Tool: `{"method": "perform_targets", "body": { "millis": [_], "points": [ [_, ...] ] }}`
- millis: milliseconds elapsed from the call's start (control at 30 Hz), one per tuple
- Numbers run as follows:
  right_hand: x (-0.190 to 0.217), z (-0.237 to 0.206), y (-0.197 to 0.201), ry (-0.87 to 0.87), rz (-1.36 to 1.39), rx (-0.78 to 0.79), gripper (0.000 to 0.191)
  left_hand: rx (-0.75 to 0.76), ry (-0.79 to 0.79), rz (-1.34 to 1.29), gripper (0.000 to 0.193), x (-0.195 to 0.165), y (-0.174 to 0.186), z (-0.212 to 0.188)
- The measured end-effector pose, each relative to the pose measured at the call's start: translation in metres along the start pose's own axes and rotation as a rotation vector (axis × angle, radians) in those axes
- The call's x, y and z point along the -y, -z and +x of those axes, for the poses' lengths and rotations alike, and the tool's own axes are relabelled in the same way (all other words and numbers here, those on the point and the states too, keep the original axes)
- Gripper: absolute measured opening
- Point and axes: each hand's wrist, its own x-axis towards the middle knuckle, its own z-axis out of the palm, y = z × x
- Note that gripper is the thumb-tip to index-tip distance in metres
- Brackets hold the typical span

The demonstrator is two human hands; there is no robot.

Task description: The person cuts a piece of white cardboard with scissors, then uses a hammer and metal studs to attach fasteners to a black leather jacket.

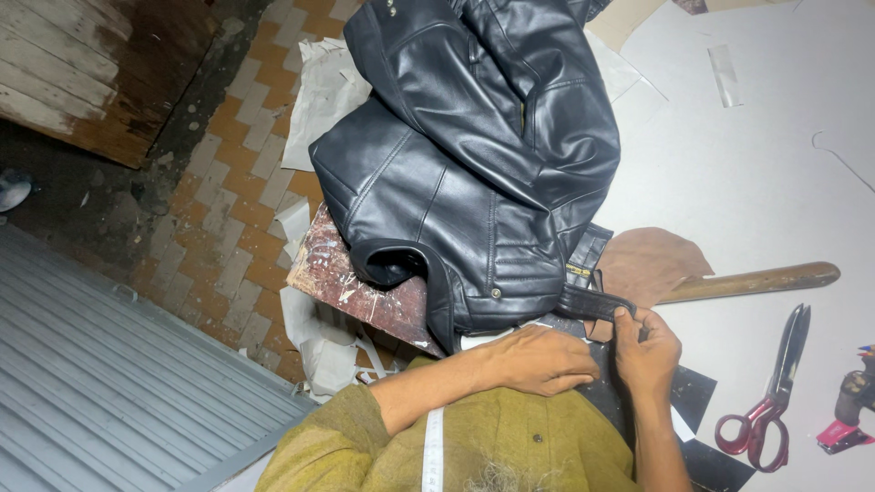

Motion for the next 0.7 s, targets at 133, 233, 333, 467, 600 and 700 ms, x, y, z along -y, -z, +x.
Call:
{"method": "perform_targets", "body": {
  "millis": [133,233,333,467,600,700],
  "points": [
    [-0.003,-0.001,0.007,0.021,0.029,0.033,0.022,-0.229,-0.067,0.323,0.031,-0.015,-0.004,0.02],
    [-0.004,-0.001,0.015,0.068,0.01,0.044,0.021,-0.358,-0.023,0.455,0.029,-0.023,-0.011,0.037],
    [-0.001,0.001,0.024,0.097,-0.056,0.063,0.021,-0.42,-0.027,0.472,0.029,-0.027,-0.019,0.047],
    [0.004,0.004,0.04,0.119,-0.003,0.153,0.021,-0.456,-0.011,0.479,0.034,-0.034,-0.033,0.05],
    [-0.005,-0.009,0.072,0.046,-0.036,0.21,0.028,-0.492,0.019,0.419,0.04,-0.043,-0.048,0.063],
    [-0.028,-0.032,0.102,-0.041,-0.068,0.228,0.032,-0.461,0.054,0.408,0.043,-0.049,-0.058,0.073]
  ]
}}
